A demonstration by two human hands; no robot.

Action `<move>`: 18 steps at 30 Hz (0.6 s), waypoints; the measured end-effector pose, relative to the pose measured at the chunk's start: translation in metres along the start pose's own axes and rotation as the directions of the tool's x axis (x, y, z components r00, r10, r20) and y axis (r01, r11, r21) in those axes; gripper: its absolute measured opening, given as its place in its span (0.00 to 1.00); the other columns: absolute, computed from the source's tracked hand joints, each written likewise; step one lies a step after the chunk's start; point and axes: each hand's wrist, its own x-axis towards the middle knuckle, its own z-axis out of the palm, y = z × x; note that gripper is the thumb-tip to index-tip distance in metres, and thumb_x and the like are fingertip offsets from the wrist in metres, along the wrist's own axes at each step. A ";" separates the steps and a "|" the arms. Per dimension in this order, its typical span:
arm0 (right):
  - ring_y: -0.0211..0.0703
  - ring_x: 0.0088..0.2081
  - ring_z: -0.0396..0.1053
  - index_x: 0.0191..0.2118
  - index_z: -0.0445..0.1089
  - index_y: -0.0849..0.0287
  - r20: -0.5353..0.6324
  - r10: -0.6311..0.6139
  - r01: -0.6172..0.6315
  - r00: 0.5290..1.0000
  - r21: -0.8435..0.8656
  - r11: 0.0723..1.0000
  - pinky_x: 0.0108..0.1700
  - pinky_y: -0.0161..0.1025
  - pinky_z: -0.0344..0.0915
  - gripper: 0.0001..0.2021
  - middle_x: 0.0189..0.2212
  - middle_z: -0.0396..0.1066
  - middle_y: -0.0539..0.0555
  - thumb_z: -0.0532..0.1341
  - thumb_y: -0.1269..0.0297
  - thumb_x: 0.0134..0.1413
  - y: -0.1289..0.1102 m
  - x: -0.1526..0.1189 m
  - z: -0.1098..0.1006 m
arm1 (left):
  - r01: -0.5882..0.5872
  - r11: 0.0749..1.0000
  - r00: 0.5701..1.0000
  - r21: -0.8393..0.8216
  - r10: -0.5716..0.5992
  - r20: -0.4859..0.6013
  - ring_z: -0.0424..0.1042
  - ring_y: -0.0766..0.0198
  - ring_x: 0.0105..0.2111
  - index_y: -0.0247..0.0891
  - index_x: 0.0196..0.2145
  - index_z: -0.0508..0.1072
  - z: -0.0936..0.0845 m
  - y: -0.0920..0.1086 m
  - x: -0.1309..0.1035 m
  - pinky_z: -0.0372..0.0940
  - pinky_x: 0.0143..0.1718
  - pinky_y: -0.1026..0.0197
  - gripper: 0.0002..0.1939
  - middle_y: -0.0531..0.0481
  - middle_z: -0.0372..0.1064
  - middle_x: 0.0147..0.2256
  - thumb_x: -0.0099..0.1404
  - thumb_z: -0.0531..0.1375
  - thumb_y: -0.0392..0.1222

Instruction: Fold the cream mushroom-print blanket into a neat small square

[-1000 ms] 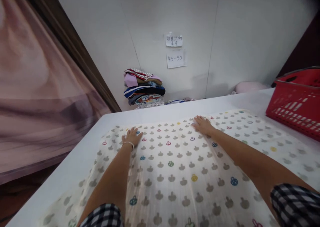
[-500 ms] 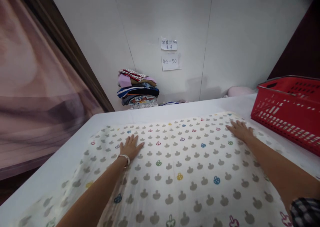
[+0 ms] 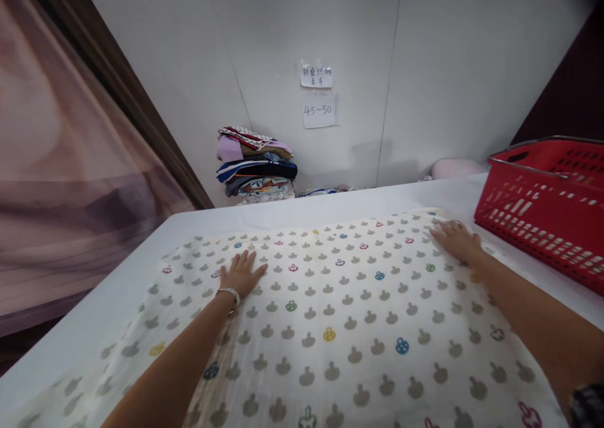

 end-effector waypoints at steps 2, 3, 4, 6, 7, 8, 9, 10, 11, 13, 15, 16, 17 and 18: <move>0.60 0.66 0.38 0.65 0.51 0.53 -0.016 0.043 -0.042 0.999 0.002 0.999 0.60 0.66 0.43 0.35 0.67 0.39 0.60 0.37 0.41 0.58 0.009 0.003 -0.003 | 0.002 1.000 1.000 0.011 -0.002 -0.005 0.36 0.48 0.66 0.42 0.66 0.48 -0.002 0.002 0.000 0.41 0.60 0.34 0.37 0.48 0.36 0.67 0.65 0.40 0.61; 0.60 0.66 0.37 0.65 0.52 0.54 -0.019 0.069 -0.069 0.997 0.006 0.998 0.60 0.66 0.42 0.35 0.68 0.39 0.60 0.37 0.41 0.59 0.012 0.006 -0.005 | 0.000 1.000 1.000 0.016 0.000 -0.007 0.37 0.48 0.66 0.42 0.66 0.48 -0.003 0.003 0.000 0.41 0.60 0.34 0.36 0.48 0.36 0.67 0.65 0.40 0.61; 0.59 0.66 0.37 0.65 0.52 0.55 -0.024 0.086 -0.086 0.996 0.011 0.996 0.60 0.66 0.41 0.35 0.68 0.38 0.60 0.37 0.42 0.59 0.015 0.009 -0.007 | -0.001 1.000 1.000 0.021 0.001 -0.009 0.37 0.48 0.66 0.42 0.66 0.48 -0.003 0.004 0.000 0.41 0.60 0.34 0.36 0.48 0.36 0.67 0.65 0.41 0.60; 0.59 0.67 0.35 0.65 0.51 0.59 -0.046 0.069 -0.067 0.997 0.039 0.997 0.61 0.65 0.38 0.35 0.68 0.37 0.62 0.37 0.43 0.60 0.014 0.017 -0.011 | 0.000 0.999 1.000 0.032 0.000 -0.007 0.36 0.49 0.66 0.43 0.66 0.48 -0.004 0.005 -0.001 0.41 0.61 0.35 0.36 0.48 0.36 0.67 0.65 0.41 0.60; 0.59 0.67 0.35 0.66 0.50 0.60 -0.057 0.034 -0.031 0.998 0.059 0.998 0.61 0.65 0.37 0.35 0.68 0.37 0.62 0.38 0.43 0.60 0.012 0.022 -0.013 | 0.000 0.999 1.000 0.037 0.000 -0.004 0.36 0.49 0.66 0.43 0.66 0.48 -0.004 0.005 -0.001 0.42 0.61 0.35 0.35 0.48 0.36 0.67 0.65 0.41 0.60; 0.58 0.67 0.36 0.65 0.51 0.60 -0.064 -0.013 0.018 0.998 0.081 0.997 0.62 0.64 0.37 0.34 0.67 0.39 0.62 0.39 0.44 0.60 0.008 0.028 -0.014 | 0.003 0.999 1.000 0.043 -0.003 -0.004 0.37 0.49 0.66 0.43 0.66 0.48 -0.003 0.005 -0.001 0.42 0.61 0.36 0.35 0.48 0.37 0.67 0.65 0.41 0.59; 0.57 0.66 0.38 0.65 0.51 0.60 -0.066 -0.061 0.068 0.996 0.102 0.992 0.62 0.62 0.38 0.33 0.67 0.42 0.61 0.40 0.45 0.61 0.004 0.034 -0.015 | 0.005 0.999 1.000 0.049 -0.005 -0.008 0.37 0.49 0.66 0.43 0.66 0.49 -0.003 0.004 -0.001 0.43 0.61 0.36 0.35 0.48 0.37 0.67 0.66 0.41 0.59; 0.55 0.66 0.42 0.64 0.53 0.59 -0.062 -0.101 0.108 0.993 0.120 0.987 0.63 0.60 0.41 0.32 0.66 0.46 0.60 0.40 0.45 0.61 -0.001 0.039 -0.015 | 0.007 0.999 1.000 0.053 -0.006 -0.015 0.37 0.49 0.66 0.43 0.66 0.49 -0.003 0.004 -0.001 0.43 0.60 0.36 0.35 0.48 0.37 0.67 0.66 0.42 0.59; 0.54 0.65 0.45 0.64 0.54 0.58 -0.049 -0.122 0.127 0.991 0.135 0.983 0.63 0.58 0.43 0.31 0.65 0.49 0.60 0.40 0.46 0.62 -0.006 0.045 -0.015 | 0.008 0.998 1.000 0.057 -0.007 -0.020 0.38 0.49 0.66 0.42 0.66 0.49 -0.003 0.004 -0.001 0.43 0.60 0.36 0.35 0.48 0.38 0.67 0.66 0.42 0.58; 0.53 0.64 0.48 0.63 0.55 0.59 -0.001 -0.117 0.116 0.993 0.151 0.982 0.62 0.57 0.46 0.31 0.64 0.52 0.60 0.39 0.47 0.62 -0.012 0.056 -0.014 | 0.010 0.998 1.000 0.058 -0.009 -0.024 0.38 0.49 0.66 0.42 0.66 0.49 -0.004 0.004 -0.001 0.43 0.61 0.36 0.34 0.47 0.38 0.67 0.66 0.42 0.58; 0.55 0.64 0.47 0.63 0.57 0.59 0.052 -0.081 0.072 0.995 0.153 0.986 0.62 0.60 0.44 0.31 0.65 0.50 0.61 0.38 0.47 0.62 -0.014 0.065 -0.013 | 0.017 0.998 1.000 0.052 -0.017 -0.002 0.38 0.48 0.66 0.42 0.66 0.49 -0.006 0.008 0.001 0.43 0.61 0.36 0.35 0.47 0.37 0.67 0.66 0.41 0.59; 0.57 0.65 0.45 0.63 0.57 0.59 0.069 -0.054 0.044 0.996 0.150 0.988 0.61 0.61 0.44 0.31 0.65 0.49 0.61 0.38 0.47 0.62 -0.014 0.069 -0.013 | 0.023 0.999 1.000 0.047 -0.023 0.012 0.38 0.48 0.66 0.42 0.66 0.48 -0.006 0.011 0.003 0.42 0.60 0.35 0.35 0.47 0.37 0.67 0.66 0.41 0.59; 0.58 0.65 0.45 0.63 0.57 0.60 0.073 -0.030 0.019 0.997 0.146 0.989 0.60 0.62 0.44 0.32 0.65 0.47 0.62 0.38 0.47 0.62 -0.012 0.072 -0.012 | 0.027 0.999 0.999 0.042 -0.028 0.025 0.37 0.48 0.66 0.42 0.66 0.48 -0.007 0.014 0.005 0.42 0.60 0.35 0.36 0.47 0.36 0.67 0.66 0.41 0.60; 0.59 0.65 0.44 0.63 0.57 0.61 0.065 -0.010 0.001 0.998 0.145 0.989 0.60 0.62 0.44 0.33 0.65 0.46 0.64 0.39 0.45 0.62 -0.010 0.075 -0.012 | 0.030 0.999 0.999 0.038 -0.032 0.036 0.37 0.48 0.66 0.43 0.67 0.47 -0.008 0.019 0.007 0.42 0.60 0.34 0.36 0.47 0.35 0.67 0.66 0.40 0.61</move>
